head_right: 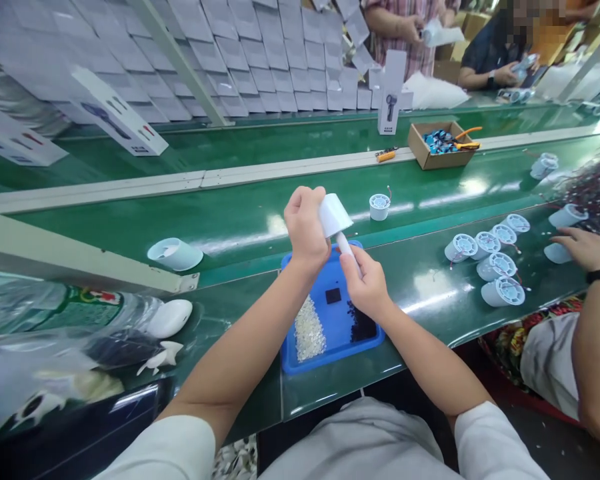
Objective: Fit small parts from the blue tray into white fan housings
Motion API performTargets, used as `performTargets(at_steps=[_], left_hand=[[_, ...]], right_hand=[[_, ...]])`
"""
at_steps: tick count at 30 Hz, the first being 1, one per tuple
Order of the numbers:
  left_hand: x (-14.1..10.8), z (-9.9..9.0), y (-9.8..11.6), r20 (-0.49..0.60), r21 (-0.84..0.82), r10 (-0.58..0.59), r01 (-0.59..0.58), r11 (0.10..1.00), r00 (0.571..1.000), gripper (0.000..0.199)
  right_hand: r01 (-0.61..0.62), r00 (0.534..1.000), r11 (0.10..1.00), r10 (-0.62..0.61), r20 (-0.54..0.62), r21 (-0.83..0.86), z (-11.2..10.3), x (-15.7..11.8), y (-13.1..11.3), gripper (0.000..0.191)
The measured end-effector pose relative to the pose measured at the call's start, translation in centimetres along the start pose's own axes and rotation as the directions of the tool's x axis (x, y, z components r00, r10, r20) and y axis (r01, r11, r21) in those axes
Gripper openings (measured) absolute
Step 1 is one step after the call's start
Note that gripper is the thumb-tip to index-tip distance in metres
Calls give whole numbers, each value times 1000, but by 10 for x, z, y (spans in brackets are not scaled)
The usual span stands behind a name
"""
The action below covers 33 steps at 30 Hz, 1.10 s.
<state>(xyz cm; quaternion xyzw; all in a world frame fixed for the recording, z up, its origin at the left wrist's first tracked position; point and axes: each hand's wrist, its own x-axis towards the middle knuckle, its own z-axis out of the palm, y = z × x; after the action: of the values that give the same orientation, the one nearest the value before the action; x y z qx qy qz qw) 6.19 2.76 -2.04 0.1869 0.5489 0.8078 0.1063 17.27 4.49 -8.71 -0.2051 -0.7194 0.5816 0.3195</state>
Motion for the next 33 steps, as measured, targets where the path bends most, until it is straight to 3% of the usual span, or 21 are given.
performTargets(at_steps=[10, 15, 19, 28, 33], left_hand=[[-1, 1, -19, -17, -274, -59, 52, 960, 998, 43], [-4, 1, -21, 178, -157, -78, 106, 982, 981, 41], [-5, 0, -13, 355, -12, -211, 230, 973, 911, 47], [-6, 0, -9, 443, 32, -177, 181, 983, 879, 43], [8, -9, 5, 459, 16, -179, 194, 981, 870, 45]], right_hand=[[-19, 1000, 999, 19, -16, 43, 2, 2, 0, 49], [-8, 999, 1000, 9, -51, 22, 1, 4, 3, 49], [-19, 998, 1000, 21, -61, 23, -1, 5, 6, 50], [-29, 997, 999, 26, -71, -42, -1, 4, 9, 46], [-23, 1000, 997, 23, -4, -68, -5, 6, 8, 47]])
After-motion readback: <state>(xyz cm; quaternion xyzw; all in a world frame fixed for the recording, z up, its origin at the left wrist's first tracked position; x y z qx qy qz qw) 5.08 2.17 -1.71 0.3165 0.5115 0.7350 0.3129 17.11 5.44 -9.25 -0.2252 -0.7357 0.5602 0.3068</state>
